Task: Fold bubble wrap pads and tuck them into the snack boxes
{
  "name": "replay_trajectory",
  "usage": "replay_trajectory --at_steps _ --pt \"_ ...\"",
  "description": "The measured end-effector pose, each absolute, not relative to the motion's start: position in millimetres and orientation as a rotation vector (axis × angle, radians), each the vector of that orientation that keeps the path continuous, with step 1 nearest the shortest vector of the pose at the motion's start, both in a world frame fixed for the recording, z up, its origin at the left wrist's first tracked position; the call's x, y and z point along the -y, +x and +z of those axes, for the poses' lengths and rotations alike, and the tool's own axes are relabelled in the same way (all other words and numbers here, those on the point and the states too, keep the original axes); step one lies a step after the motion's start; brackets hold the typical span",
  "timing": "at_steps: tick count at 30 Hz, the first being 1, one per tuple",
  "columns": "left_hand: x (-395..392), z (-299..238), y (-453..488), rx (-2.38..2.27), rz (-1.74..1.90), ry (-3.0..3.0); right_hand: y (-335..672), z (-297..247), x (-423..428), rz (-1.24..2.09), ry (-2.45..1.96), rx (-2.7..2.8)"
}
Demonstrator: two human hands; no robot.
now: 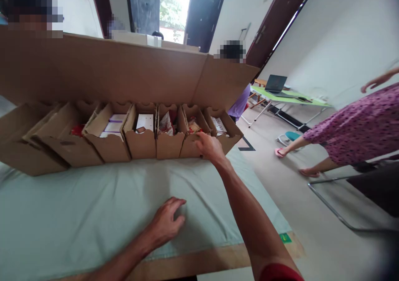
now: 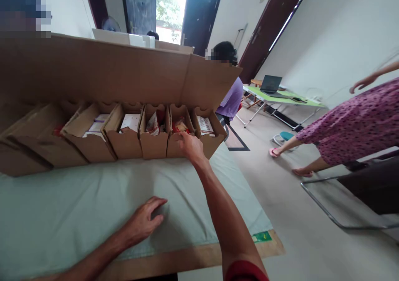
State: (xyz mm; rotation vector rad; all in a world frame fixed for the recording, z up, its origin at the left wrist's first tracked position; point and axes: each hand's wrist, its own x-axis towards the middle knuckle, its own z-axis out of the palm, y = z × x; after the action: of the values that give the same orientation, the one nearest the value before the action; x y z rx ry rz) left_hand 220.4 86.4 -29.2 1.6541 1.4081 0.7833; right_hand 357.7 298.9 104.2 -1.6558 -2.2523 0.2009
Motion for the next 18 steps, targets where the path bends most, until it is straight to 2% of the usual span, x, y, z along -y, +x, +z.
replay_trajectory --at_steps 5,10,14,18 --pt "-37.3 -30.5 176.2 -1.471 0.816 1.583 358.7 119.4 -285.6 0.124 -1.692 2.246" --pt "-14.0 -25.1 151.3 -1.499 0.948 1.515 404.5 116.6 -199.6 0.182 -1.585 2.192" --pt "-25.3 -17.9 143.7 -1.524 1.117 1.514 467.7 99.8 -115.6 0.318 -1.395 2.064" --pt "-60.9 -9.8 149.1 -1.493 1.236 1.484 531.9 73.2 -55.7 0.332 -1.402 1.923"
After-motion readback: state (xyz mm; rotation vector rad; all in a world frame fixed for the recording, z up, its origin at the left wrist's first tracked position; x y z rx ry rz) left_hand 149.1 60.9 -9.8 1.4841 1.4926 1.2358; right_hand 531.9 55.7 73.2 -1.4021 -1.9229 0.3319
